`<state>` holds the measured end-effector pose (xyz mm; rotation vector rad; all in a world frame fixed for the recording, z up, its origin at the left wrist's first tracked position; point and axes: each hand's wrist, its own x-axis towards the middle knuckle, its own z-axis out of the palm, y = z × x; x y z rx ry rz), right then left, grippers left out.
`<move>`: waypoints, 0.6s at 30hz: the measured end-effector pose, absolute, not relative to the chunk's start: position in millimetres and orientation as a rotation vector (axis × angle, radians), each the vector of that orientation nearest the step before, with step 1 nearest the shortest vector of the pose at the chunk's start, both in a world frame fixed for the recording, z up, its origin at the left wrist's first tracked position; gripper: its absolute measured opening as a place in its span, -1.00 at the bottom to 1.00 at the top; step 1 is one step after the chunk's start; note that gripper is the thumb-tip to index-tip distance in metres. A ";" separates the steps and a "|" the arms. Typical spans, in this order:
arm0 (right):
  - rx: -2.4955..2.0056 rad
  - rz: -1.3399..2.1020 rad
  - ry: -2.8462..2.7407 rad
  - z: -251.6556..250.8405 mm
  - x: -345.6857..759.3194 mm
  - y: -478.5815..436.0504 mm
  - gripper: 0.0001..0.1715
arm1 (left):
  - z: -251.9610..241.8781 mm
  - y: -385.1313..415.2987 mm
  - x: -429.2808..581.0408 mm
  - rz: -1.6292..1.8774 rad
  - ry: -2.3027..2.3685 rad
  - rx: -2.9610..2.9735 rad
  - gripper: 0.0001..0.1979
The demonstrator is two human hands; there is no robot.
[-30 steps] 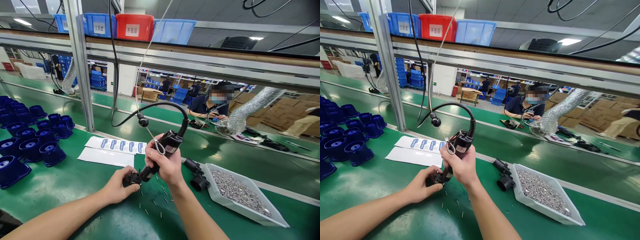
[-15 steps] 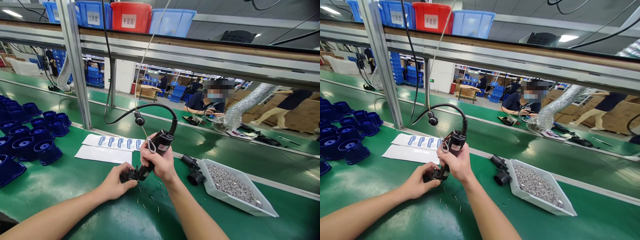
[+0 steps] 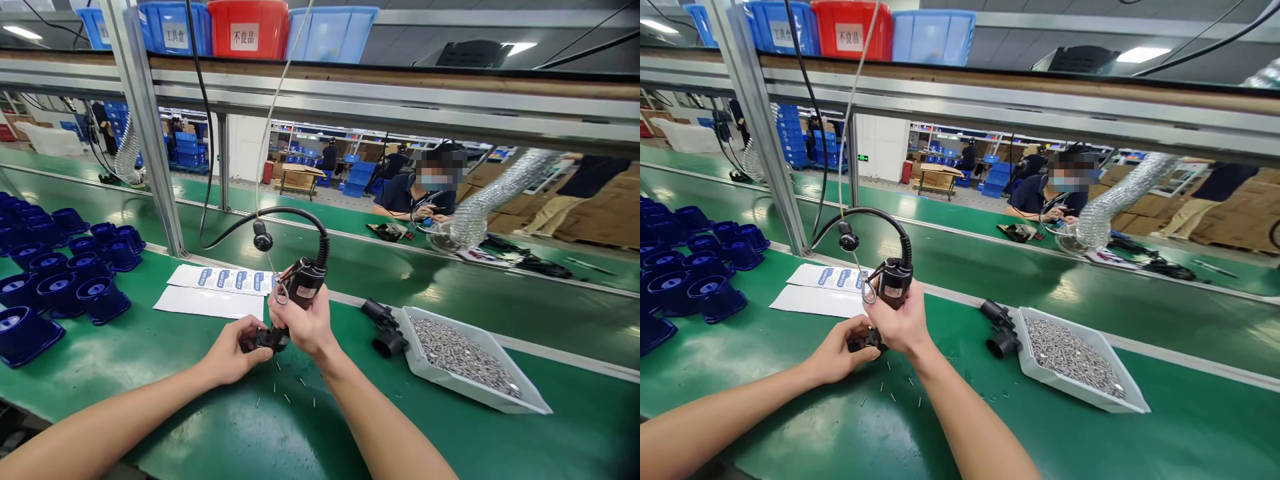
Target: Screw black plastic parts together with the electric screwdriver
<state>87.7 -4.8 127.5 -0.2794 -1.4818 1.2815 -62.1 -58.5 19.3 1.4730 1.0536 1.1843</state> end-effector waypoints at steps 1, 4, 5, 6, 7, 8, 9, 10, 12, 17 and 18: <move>-0.287 1.290 -1.473 127.9 87.1 -4.5 -0.71 | 19.4 -58.4 -62.0 1.185 1.056 1.470 -0.55; -0.305 1.307 -1.457 128.2 86.0 -5.5 -0.70 | 19.3 -58.1 -62.2 1.187 1.049 1.466 -0.56; -0.304 1.307 -1.454 128.1 85.9 -6.3 -0.71 | 19.3 -58.0 -62.3 1.187 1.045 1.469 -0.56; -0.299 1.301 -1.450 128.3 85.8 -7.2 -0.72 | 19.2 -57.9 -62.4 1.188 1.041 1.473 -0.55; -0.297 1.292 -1.448 129.0 86.0 -8.2 -0.73 | 19.0 -57.9 -62.5 1.190 1.036 1.479 -0.55; -0.300 1.286 -1.453 130.6 86.2 -9.0 -0.74 | 18.7 -57.9 -62.4 1.190 1.029 1.485 -0.55; -0.303 1.288 -1.464 133.1 86.5 -9.5 -0.75 | 18.2 -58.0 -62.2 1.192 1.025 1.490 -0.55; -0.304 1.304 -1.481 136.5 86.8 -9.6 -0.75 | 17.7 -58.1 -61.7 1.197 1.028 1.493 -0.56; -0.297 1.357 -1.489 145.3 86.8 -8.4 -0.76 | 16.7 -58.3 -60.3 1.205 1.050 1.495 -0.58; -0.249 1.242 -1.334 157.6 80.0 0.9 -0.79 | 16.9 -58.9 -56.2 1.211 1.078 1.519 -0.62; -0.253 1.211 -1.328 156.4 77.6 2.7 -0.80 | 17.1 -58.9 -55.7 1.214 1.088 1.521 -0.63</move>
